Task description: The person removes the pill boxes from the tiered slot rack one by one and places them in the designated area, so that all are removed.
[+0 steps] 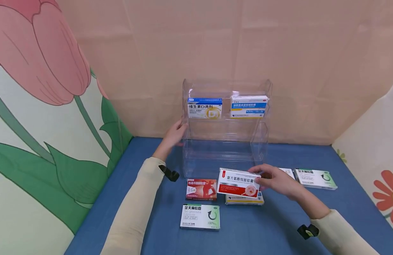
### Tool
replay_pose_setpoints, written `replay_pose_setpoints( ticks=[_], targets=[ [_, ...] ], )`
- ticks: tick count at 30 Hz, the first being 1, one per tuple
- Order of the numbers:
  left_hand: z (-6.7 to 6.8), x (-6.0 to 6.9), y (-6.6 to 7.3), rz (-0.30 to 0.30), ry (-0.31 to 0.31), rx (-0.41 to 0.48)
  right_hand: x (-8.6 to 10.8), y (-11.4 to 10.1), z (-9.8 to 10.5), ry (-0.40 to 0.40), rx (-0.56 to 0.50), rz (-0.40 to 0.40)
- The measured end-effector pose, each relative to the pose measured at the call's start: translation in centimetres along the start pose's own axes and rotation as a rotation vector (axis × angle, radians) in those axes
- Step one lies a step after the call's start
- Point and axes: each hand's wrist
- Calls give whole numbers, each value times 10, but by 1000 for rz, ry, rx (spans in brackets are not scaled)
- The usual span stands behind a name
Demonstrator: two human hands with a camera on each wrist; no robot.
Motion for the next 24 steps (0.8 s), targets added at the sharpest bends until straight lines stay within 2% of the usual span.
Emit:
replay_pose_setpoints(
  ticks=[8, 15, 19, 24],
  targets=[
    [1, 0, 1, -5, -3, 28, 16, 26, -5, -59, -39, -61],
    [-1, 2, 1, 18, -10, 37, 31, 44, -13, -156, -203, -152],
    [-3, 2, 1, 35, -14, 35, 37, 54, -14, -190, -239, -174],
    [-4, 2, 2, 20, -5, 42, 43, 64, -16, -243, -271, -194]
  ],
)
Point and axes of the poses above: each hand's wrist, its own x-axis away from the middle knuckle, its own z-axis out of the back of the hand, y = z × x, and after that the axes turned 1 degree about -x, right-handed
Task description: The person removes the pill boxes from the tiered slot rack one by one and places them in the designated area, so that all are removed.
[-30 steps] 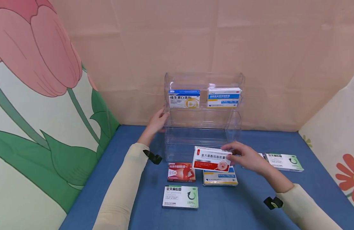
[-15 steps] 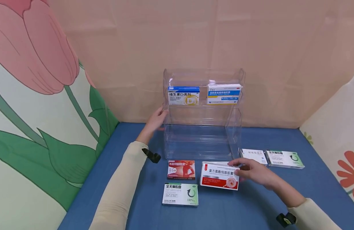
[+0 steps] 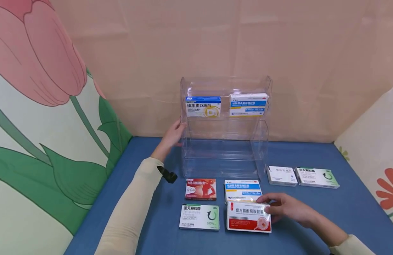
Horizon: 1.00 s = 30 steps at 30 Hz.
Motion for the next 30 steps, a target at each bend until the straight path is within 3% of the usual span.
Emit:
replay_pose_setpoints(
  ticks=[8, 17, 30],
  targets=[
    [0, 1, 2, 3, -6, -9, 5, 8, -1, -31, -17, -60],
    [2, 0, 0, 6, 9, -32, 5, 7, -3, -60, 10, -16],
    [2, -2, 0, -11, 2, -30, 11, -8, 0, 22, 236, 13]
  ],
)
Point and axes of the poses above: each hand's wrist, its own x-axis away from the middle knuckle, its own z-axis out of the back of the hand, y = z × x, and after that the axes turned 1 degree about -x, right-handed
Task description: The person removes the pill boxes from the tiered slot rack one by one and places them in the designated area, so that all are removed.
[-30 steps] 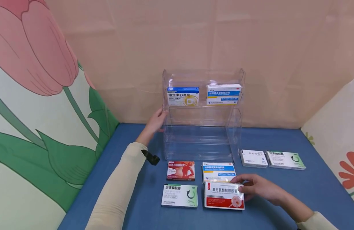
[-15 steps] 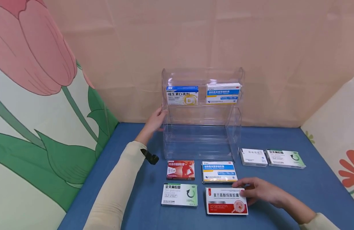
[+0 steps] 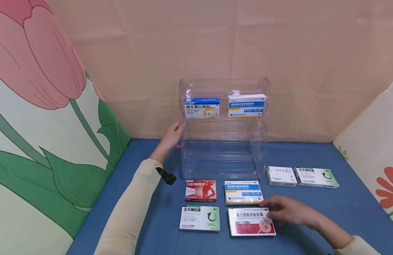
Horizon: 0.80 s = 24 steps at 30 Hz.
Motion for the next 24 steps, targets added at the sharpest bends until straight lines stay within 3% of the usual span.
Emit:
replay_pose_setpoints(
  ticks=[8, 18, 24],
  targets=[
    [-1, 0, -1, -1, 8, 12, 14, -26, 28, 113, 193, -15],
    [-1, 2, 0, 1, 27, -11, 13, -62, 53, 126, 322, 32],
    [-3, 1, 2, 1, 28, -8, 13, -101, 76, 200, 579, 102]
  ],
)
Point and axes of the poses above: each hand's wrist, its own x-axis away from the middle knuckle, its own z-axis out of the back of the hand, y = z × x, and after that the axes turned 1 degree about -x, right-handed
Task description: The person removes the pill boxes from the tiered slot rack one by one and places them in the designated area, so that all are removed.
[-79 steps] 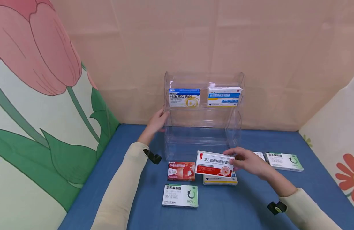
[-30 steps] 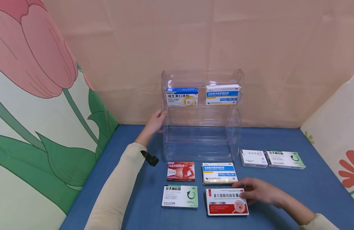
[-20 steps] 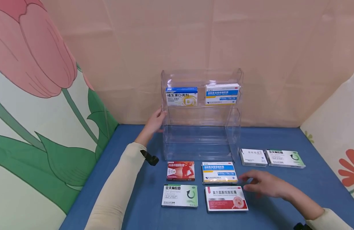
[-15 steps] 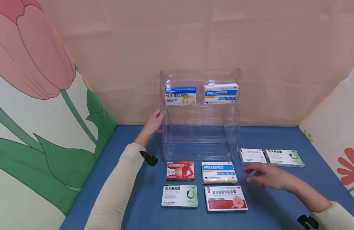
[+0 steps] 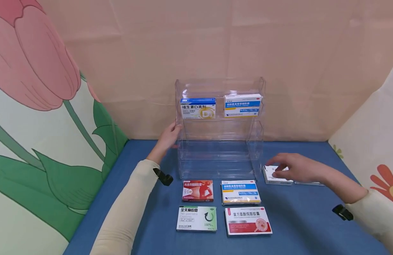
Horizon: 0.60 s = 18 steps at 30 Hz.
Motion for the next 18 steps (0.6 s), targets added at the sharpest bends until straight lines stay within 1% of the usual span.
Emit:
replay_pose_setpoints(
  ticks=[3, 6, 13, 15, 18],
  targets=[
    [0, 0, 1, -4, 9, -1, -5, -11, 23, 74, 105, 69],
    [0, 0, 1, -11, 14, -10, -10, -19, 44, 131, 143, 115],
    [-2, 0, -1, -29, 38, -22, -25, -31, 90, 191, 117, 141],
    [-2, 1, -1, -30, 41, -28, -30, -33, 102, 213, 140, 143],
    [-2, 2, 0, -27, 38, -29, -39, -36, 118, 247, 204, 122]
  ],
)
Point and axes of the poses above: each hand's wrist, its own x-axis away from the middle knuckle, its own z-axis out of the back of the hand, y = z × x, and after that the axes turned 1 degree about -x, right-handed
